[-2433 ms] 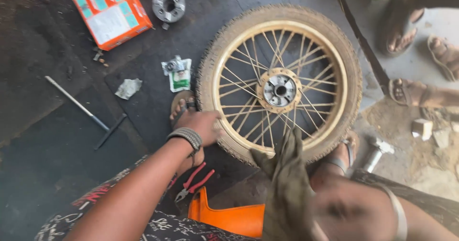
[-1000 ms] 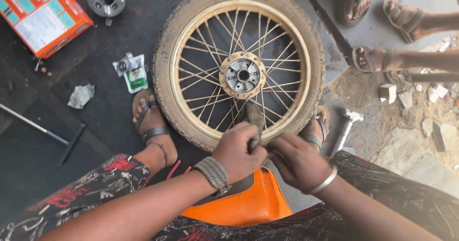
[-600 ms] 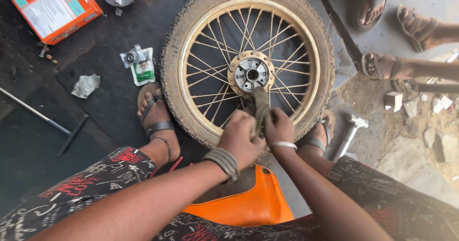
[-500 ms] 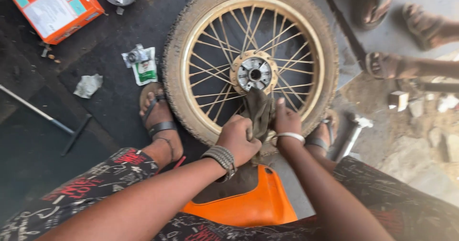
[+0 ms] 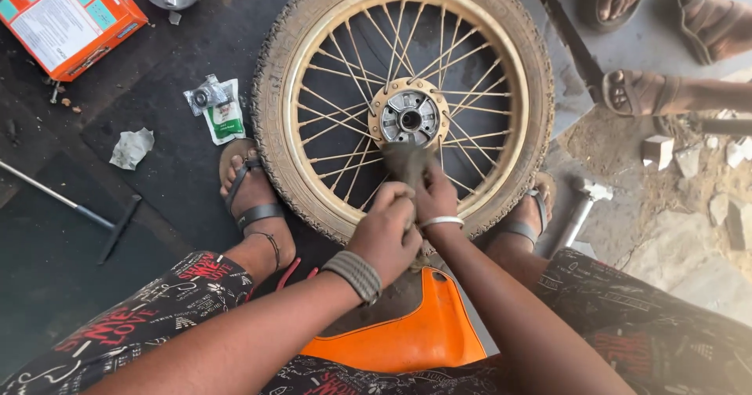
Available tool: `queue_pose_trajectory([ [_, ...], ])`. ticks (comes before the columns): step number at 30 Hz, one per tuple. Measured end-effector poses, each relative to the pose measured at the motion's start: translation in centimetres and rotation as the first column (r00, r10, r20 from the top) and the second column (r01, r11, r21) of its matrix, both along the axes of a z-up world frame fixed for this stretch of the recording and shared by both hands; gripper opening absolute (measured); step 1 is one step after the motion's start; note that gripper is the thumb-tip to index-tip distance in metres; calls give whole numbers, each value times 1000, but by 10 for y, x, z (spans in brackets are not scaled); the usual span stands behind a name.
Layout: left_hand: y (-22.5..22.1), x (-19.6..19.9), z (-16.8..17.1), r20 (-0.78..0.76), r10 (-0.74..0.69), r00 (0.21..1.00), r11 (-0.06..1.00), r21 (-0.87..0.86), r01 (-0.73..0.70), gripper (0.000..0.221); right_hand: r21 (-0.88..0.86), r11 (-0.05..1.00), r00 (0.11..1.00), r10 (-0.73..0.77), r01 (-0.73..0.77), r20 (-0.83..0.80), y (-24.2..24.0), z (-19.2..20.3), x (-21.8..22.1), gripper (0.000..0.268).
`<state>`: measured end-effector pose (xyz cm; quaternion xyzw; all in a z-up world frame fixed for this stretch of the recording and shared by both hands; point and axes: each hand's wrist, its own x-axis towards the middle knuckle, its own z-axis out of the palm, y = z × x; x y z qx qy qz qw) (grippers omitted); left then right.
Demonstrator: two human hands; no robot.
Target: Repairing or servicing a spoked motorcycle wheel, including manipulating the hub and using a hammer.
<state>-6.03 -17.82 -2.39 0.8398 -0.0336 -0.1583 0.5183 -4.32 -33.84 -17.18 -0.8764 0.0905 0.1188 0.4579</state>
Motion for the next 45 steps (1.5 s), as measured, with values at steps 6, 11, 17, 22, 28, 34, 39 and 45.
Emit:
queue_pose_trajectory([
  [6, -6, 8, 24, -170, -181, 969, 974, 104, 200, 19, 346, 810, 877, -394, 473, -276, -11, -27, 35, 28],
  [11, 15, 30, 105, -362, -543, 758, 754, 187, 629, 27, -235, 970, 996, -73, 59, -50, 7, -69, 58, 30],
  [17, 92, -8, 157, 160, -569, 807, 807, 300, 509, 50, 718, 464, 855, -256, 518, -451, 50, -94, 66, 52],
  [22, 124, -24, 130, -131, -608, 783, 674, 436, 596, 58, 578, 377, 689, -363, 724, -627, 80, -9, 66, 46],
  [28, 116, -39, 128, 233, -578, 782, 784, 424, 453, 52, 654, 503, 825, -323, 565, -464, 63, -26, 50, 35],
  [34, 94, -70, 120, 356, -500, 790, 797, 547, 258, 39, 216, 973, 993, -58, 80, -106, 16, -46, 45, 36],
  [39, 80, -62, 127, 423, -514, 746, 822, 490, 289, 35, -510, 657, 830, 398, -555, -390, 14, 57, 105, 45],
  [45, 53, -80, 106, 407, -604, 685, 768, 528, 363, 33, -816, -379, 339, 771, -436, -539, 6, 75, 154, 49],
])
